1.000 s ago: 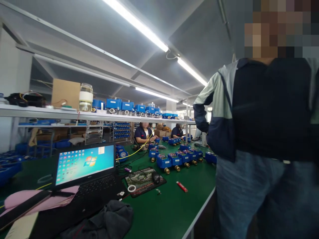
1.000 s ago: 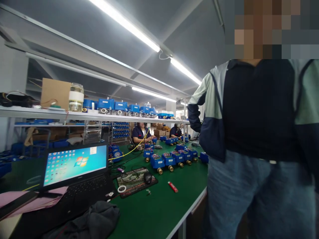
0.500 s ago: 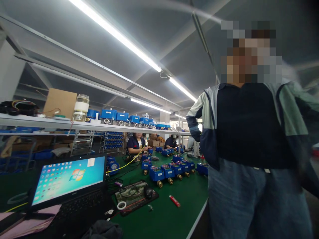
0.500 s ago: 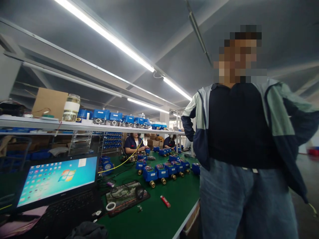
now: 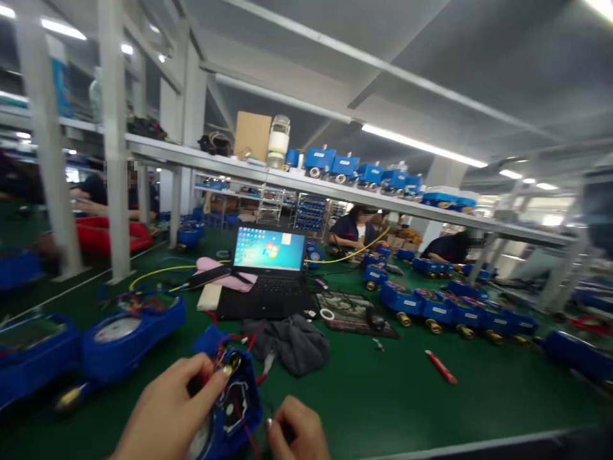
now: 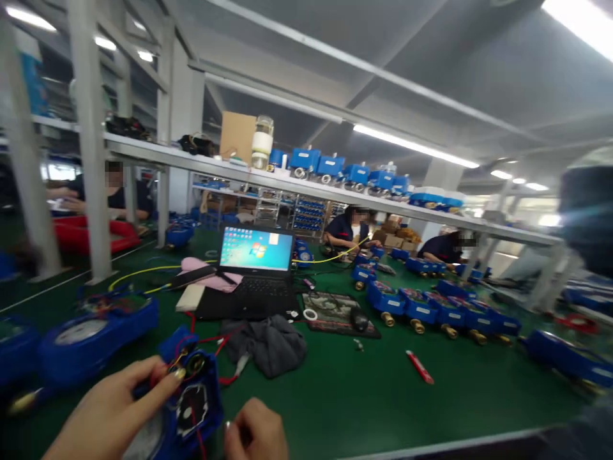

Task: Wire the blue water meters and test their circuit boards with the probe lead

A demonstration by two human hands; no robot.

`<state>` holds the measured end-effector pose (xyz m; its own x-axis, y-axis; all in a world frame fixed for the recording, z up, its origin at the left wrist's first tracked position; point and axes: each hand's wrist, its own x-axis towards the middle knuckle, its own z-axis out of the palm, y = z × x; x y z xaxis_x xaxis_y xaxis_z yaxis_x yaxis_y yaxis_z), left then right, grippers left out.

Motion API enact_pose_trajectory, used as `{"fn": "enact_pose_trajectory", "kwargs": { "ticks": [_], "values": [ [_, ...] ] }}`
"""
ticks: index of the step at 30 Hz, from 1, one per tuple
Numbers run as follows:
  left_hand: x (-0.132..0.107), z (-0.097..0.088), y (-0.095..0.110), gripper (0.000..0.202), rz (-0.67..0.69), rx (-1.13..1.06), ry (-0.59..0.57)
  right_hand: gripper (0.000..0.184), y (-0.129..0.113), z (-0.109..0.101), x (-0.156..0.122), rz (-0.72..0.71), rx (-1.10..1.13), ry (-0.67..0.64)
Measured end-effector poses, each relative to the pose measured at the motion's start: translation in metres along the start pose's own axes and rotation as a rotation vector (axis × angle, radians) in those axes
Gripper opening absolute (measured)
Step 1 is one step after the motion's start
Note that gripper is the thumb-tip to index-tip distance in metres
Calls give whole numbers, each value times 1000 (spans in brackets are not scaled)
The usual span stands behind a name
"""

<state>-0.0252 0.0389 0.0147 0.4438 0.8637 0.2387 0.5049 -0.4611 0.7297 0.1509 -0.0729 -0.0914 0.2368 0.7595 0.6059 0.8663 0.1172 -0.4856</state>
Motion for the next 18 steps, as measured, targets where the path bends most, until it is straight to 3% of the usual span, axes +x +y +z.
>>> {"fn": "enact_pose_trajectory", "kwargs": {
  "ticks": [4,10,13,18],
  "values": [
    [-1,-6,23,43,-81,-53,-16,29,4,-1,-6,-20,118,16],
    [-4,-6,30,41,-170,-196,2,30,0,-12,-2,52,290,2],
    [-3,-7,32,38,-151,-220,-19,28,-11,-19,15,117,400,46],
    [-1,-7,32,36,-152,-236,-33,12,-39,-24,55,78,582,93]
  ]
}}
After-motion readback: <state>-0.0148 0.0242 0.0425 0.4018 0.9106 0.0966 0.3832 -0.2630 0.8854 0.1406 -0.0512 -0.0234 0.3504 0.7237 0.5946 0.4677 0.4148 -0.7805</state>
